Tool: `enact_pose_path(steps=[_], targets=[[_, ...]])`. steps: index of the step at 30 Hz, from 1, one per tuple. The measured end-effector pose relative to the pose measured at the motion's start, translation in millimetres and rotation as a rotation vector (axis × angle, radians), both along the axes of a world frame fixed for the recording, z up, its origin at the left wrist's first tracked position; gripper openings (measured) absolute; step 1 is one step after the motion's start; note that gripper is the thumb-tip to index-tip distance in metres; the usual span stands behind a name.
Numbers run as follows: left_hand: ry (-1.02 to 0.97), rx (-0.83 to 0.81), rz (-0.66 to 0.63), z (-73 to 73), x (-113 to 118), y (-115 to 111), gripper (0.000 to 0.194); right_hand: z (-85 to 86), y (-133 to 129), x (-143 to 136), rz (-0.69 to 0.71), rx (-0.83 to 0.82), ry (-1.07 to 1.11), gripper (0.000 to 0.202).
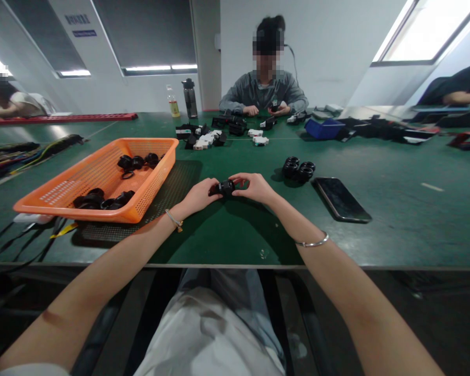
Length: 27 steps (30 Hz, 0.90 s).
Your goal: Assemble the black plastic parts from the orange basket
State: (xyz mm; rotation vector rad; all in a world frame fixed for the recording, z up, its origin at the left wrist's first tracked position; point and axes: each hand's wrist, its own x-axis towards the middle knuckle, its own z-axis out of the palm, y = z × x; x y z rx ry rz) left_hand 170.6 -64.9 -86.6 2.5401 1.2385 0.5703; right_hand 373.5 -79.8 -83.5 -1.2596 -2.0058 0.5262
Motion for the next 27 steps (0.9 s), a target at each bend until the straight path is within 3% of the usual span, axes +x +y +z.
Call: enact_pose_path(steps=[14,19,24,27], targets=[[0.010,0.007,0.009,0.9,0.5,-0.8,0.017,-2.4,2.1,2.2,0.017,0.096,-0.025,0.036],[0.016,0.011,0.012,0.8,0.6,-0.8,0.017,-2.4,1.5,1.2,-0.009,0.066,-0.028,0.034],[0.001,0.004,0.008,0.0,0.3,-0.4,0.017,-1.3,-0.9,-0.2,-0.022,0.028,0.021,0.048],[-0.004,-0.003,0.004,-0.9,0.2,0.5,0.017,-0.2,-2.2,-0.6,-0.018,0.020,0.025,0.042]])
